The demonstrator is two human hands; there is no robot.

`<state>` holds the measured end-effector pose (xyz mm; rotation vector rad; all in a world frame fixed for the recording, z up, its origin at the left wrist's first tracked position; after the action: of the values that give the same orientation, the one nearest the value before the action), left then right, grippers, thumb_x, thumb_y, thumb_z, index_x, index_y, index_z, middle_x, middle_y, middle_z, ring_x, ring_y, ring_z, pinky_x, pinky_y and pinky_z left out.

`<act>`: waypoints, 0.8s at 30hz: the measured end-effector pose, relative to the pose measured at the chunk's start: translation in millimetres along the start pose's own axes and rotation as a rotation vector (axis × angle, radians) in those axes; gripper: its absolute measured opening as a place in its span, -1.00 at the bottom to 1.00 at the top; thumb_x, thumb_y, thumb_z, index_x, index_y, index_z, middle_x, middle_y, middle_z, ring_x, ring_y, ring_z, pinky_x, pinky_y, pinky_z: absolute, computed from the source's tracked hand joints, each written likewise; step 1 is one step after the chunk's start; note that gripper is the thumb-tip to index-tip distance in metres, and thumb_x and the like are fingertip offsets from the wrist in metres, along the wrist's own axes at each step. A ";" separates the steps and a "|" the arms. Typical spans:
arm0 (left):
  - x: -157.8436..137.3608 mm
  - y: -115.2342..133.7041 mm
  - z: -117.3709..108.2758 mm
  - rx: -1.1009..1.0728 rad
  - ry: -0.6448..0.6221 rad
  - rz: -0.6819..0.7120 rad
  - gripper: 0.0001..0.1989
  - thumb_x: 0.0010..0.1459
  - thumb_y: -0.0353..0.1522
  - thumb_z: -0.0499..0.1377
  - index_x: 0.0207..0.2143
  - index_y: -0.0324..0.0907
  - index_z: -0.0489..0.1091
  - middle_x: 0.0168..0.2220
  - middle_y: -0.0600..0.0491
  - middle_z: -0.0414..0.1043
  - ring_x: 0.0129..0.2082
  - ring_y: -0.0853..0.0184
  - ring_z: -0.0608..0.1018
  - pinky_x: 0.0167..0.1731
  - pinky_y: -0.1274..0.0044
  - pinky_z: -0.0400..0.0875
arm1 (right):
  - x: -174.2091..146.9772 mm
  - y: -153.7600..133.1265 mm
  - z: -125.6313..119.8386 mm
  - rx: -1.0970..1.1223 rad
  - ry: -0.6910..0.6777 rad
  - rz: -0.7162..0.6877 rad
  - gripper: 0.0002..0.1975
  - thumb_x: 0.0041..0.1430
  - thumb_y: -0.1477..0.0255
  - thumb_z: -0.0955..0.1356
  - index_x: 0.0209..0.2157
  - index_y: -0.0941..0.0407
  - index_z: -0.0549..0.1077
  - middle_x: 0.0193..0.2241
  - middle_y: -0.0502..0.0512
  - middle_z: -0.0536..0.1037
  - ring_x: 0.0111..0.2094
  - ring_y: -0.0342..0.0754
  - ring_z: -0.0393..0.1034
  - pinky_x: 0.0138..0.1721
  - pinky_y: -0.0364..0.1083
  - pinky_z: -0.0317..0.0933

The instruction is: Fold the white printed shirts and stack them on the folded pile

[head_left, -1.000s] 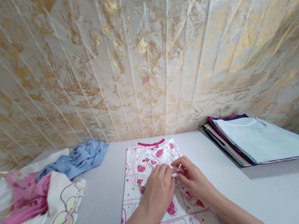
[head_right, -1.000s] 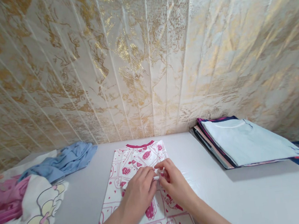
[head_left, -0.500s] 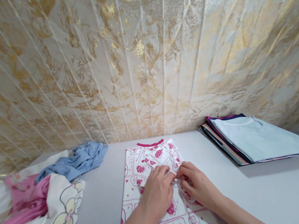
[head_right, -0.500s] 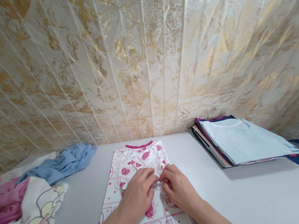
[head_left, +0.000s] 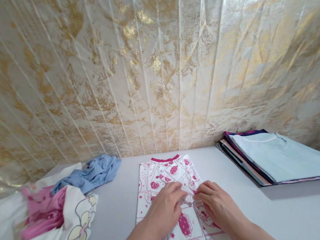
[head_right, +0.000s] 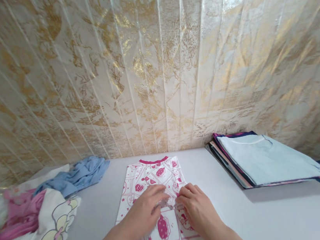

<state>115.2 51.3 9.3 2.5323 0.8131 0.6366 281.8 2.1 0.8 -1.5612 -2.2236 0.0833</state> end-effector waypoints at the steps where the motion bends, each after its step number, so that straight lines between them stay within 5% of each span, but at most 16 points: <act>1: -3.4 -8.2 -9.8 -0.028 0.040 -0.023 -0.51 0.04 -0.67 -0.01 -0.08 -0.08 0.42 0.03 0.05 0.36 0.07 0.31 0.37 0.11 0.46 0.24 | 1.8 -2.7 -2.7 -0.013 -0.006 0.003 -0.67 0.06 0.74 0.26 -0.33 0.07 0.54 -0.32 0.09 0.51 -0.19 0.07 0.28 -0.17 0.03 0.21; 6: -28.5 -47.1 -45.1 -0.017 0.190 -0.227 -0.59 0.10 -0.63 -0.07 -0.11 -0.13 0.38 -0.08 0.00 0.40 -0.02 0.26 0.43 0.04 0.41 0.28 | 23.6 -37.1 -12.9 0.037 0.012 -0.010 -0.61 0.03 0.73 0.25 -0.15 0.10 0.46 -0.20 0.14 0.47 -0.16 0.06 0.26 -0.18 0.02 0.25; 12: -46.0 -53.1 -33.6 0.041 0.192 -0.301 -0.58 0.11 -0.62 -0.08 -0.01 -0.14 0.26 -0.15 -0.01 0.38 -0.12 0.24 0.45 -0.08 0.41 0.33 | 64.7 -83.2 24.0 -0.052 -0.153 -0.066 -0.73 -0.01 0.51 0.36 -0.19 0.17 0.39 -0.22 0.19 0.48 -0.18 0.11 0.33 -0.17 0.05 0.25; 16: -47.2 -53.8 -29.3 0.061 0.166 -0.339 -0.55 0.08 -0.65 -0.08 -0.01 -0.16 0.22 -0.20 0.01 0.36 -0.18 0.26 0.45 -0.12 0.43 0.34 | 75.9 -86.0 46.8 -0.152 -0.179 -0.059 -0.84 0.04 0.55 0.31 -0.27 0.15 0.39 -0.31 0.15 0.50 -0.30 0.05 0.39 -0.26 -0.02 0.20; 24: -31.2 -65.7 -37.9 0.159 0.087 -0.392 -0.56 0.07 -0.69 -0.04 -0.07 -0.14 0.30 -0.09 0.01 0.37 -0.08 0.33 0.48 -0.04 0.54 0.32 | 70.4 -80.9 48.3 -0.048 -0.014 -0.099 -0.86 0.08 0.61 0.26 -0.33 0.10 0.33 -0.35 0.02 0.46 -0.42 -0.10 0.33 -0.40 -0.14 0.06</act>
<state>43.7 90.0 -1.8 2.3895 1.3943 0.5718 172.5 45.6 1.2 -1.4768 -2.3259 0.0119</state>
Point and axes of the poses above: each hand's wrist, its own x-axis towards the middle knuckle, its own z-axis out of the palm, y = z × x, the point moved 4 cm from there along x, towards the middle knuckle
